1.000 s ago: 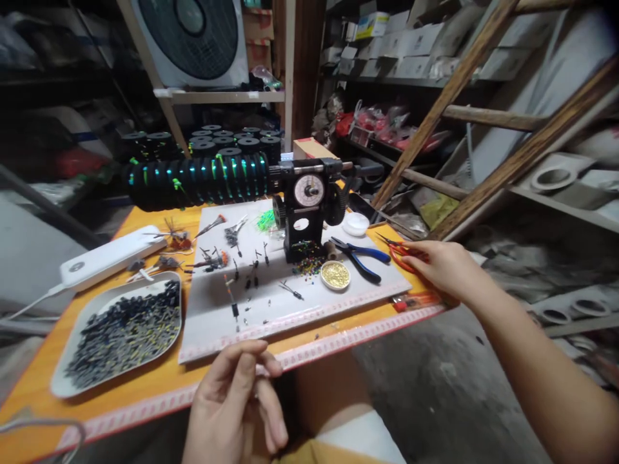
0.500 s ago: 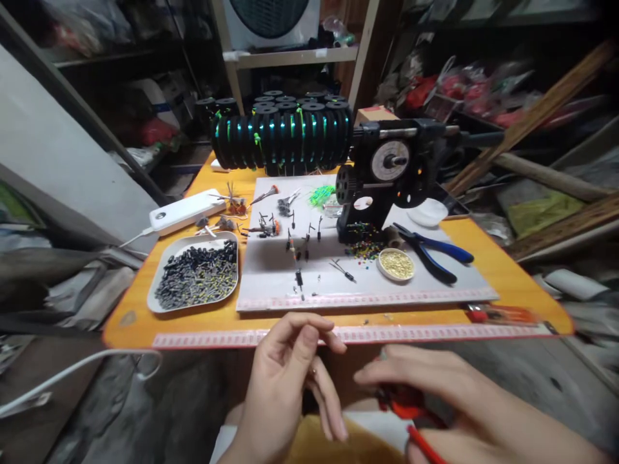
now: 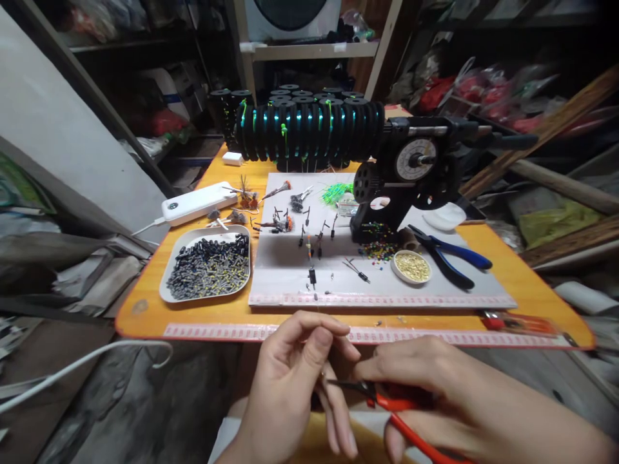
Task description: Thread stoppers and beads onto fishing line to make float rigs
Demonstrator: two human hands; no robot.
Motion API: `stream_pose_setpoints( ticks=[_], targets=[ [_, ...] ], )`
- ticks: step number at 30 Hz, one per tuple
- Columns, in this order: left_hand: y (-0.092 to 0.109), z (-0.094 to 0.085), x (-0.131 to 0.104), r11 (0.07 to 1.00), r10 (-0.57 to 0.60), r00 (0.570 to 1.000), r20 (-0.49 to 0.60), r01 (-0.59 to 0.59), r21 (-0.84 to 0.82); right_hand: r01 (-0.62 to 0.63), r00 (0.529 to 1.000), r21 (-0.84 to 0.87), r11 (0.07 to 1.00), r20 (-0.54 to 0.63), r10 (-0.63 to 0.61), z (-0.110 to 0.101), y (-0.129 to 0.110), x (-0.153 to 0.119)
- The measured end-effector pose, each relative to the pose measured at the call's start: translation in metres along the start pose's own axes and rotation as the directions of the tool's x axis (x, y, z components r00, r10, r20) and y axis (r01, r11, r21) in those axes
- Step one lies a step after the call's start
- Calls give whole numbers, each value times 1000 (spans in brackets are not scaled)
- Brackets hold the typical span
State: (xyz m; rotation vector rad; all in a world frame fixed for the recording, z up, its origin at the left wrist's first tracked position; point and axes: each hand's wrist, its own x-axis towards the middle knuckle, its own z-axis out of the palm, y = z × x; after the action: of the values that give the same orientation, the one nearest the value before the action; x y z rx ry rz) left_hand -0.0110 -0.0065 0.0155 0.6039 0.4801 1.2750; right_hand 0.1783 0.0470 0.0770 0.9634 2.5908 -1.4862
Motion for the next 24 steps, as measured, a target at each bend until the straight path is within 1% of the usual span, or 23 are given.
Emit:
stream_pose_setpoints(
  ticks=[6, 13, 20, 24],
  targets=[
    [2, 2, 1, 1000, 2, 1000, 8, -2, -6, -10, 1000, 8, 1000, -8, 11, -3, -2, 0],
    [2, 3, 2, 1000, 2, 1000, 8, -2, 2, -32, 999, -19, 999, 24, 33, -2, -2, 0],
    [2, 1, 2, 1000, 22, 1000, 15, -22, -3, -13, 1000, 26, 1000, 14, 12, -6, -3, 2],
    [3, 3, 3, 999, 33, 999, 22, -33, 2, -13, 1000, 10, 1000, 17, 12, -4, -2, 1]
  ],
)
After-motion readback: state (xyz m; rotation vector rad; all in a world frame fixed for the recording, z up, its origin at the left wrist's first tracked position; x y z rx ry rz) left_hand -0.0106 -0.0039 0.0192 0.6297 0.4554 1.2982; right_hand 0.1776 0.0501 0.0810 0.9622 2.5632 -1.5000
